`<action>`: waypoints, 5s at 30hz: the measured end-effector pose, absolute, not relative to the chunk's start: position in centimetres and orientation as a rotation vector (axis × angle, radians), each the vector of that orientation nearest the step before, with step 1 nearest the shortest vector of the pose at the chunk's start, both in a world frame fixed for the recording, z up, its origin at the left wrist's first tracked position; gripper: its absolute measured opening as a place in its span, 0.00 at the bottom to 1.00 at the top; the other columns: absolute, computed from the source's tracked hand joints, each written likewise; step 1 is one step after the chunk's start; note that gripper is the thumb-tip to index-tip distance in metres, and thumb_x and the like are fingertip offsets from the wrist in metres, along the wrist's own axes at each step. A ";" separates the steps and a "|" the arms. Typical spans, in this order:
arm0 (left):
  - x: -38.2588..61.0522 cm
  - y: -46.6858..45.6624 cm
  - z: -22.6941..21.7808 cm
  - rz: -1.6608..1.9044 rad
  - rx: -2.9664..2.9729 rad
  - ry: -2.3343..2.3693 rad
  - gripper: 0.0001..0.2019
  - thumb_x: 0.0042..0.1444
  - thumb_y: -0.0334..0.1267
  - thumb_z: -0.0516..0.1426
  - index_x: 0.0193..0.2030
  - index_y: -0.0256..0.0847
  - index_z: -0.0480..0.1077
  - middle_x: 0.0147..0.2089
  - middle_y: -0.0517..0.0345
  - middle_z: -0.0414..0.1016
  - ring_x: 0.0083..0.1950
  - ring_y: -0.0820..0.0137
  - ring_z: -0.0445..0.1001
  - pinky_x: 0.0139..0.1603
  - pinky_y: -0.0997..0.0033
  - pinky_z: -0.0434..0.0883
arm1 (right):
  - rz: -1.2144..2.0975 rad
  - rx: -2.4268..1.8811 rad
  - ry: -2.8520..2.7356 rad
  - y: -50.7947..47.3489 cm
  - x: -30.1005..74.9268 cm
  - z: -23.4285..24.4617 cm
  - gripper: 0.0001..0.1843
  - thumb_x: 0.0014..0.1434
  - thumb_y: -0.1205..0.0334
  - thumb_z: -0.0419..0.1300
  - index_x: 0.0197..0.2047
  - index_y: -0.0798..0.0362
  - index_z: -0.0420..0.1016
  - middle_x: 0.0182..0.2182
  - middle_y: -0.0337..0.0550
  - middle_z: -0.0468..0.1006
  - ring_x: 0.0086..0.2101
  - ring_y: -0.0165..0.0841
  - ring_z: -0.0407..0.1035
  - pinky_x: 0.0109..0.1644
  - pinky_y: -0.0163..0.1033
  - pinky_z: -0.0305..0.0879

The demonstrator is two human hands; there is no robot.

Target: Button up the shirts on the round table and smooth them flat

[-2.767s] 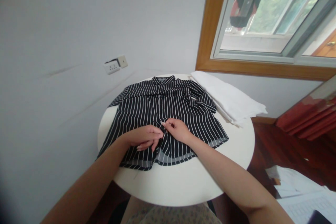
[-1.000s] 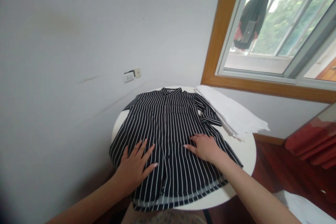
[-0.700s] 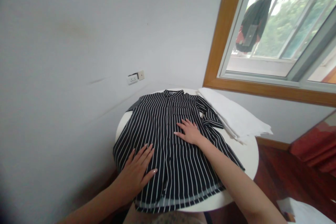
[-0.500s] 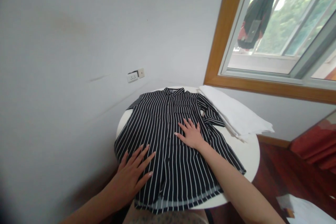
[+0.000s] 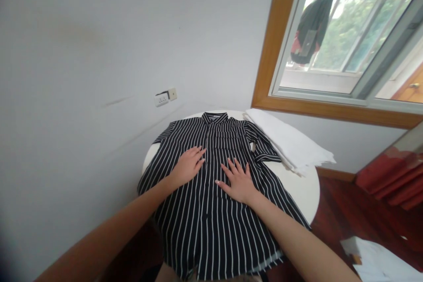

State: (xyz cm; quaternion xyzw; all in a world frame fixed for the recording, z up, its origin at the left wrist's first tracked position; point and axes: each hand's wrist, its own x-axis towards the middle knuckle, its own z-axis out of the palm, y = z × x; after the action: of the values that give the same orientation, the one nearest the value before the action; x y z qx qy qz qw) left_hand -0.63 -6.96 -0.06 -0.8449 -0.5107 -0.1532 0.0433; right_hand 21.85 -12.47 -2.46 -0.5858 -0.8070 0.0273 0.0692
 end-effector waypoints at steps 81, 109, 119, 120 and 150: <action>1.2 8.0 -4.2 -0.592 -2.271 -1.900 0.23 0.62 0.45 0.43 0.61 0.43 0.64 0.64 0.50 0.62 0.66 0.57 0.54 0.66 0.47 0.48 | 0.136 -2.178 -2.088 10.7 24.4 -4.0 0.40 0.60 0.33 0.31 0.69 0.44 0.45 0.68 0.41 0.42 0.66 0.45 0.34 0.64 0.63 0.31; -0.8 6.9 -4.6 -0.425 -2.278 -1.944 0.27 0.63 0.49 0.40 0.64 0.41 0.59 0.67 0.49 0.56 0.68 0.55 0.52 0.66 0.49 0.49 | 0.144 -2.100 -2.142 3.3 23.2 -3.8 0.38 0.61 0.34 0.27 0.68 0.40 0.46 0.69 0.39 0.41 0.66 0.42 0.32 0.63 0.64 0.27; -8.9 7.3 -2.6 -0.497 -2.454 -1.554 0.25 0.62 0.41 0.44 0.64 0.37 0.55 0.64 0.48 0.61 0.64 0.63 0.59 0.66 0.63 0.54 | 0.130 -2.072 -2.140 3.0 23.3 -3.9 0.39 0.60 0.33 0.29 0.68 0.41 0.46 0.69 0.40 0.42 0.66 0.42 0.33 0.64 0.63 0.27; -9.7 7.4 -2.2 -0.502 -2.392 -1.604 0.24 0.61 0.39 0.44 0.63 0.37 0.57 0.62 0.47 0.64 0.62 0.62 0.61 0.64 0.61 0.55 | 0.128 -2.071 -2.139 3.0 23.3 -3.8 0.39 0.60 0.33 0.30 0.68 0.41 0.47 0.68 0.40 0.42 0.66 0.42 0.33 0.64 0.63 0.27; -23.7 6.9 -1.7 -0.657 -2.131 -2.347 0.23 0.55 0.55 0.45 0.38 0.43 0.74 0.43 0.56 0.78 0.48 0.61 0.73 0.47 0.68 0.68 | 0.104 -2.072 -2.129 3.0 23.2 -4.0 0.37 0.62 0.35 0.30 0.68 0.42 0.47 0.68 0.41 0.43 0.66 0.42 0.33 0.64 0.62 0.28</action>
State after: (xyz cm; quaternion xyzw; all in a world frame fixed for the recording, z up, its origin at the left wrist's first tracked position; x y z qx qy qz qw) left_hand -23.68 6.86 -1.68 -0.6574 -0.7241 -0.2027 -0.0480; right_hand 23.18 3.02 -3.97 -0.6944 -0.7137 0.0350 0.0845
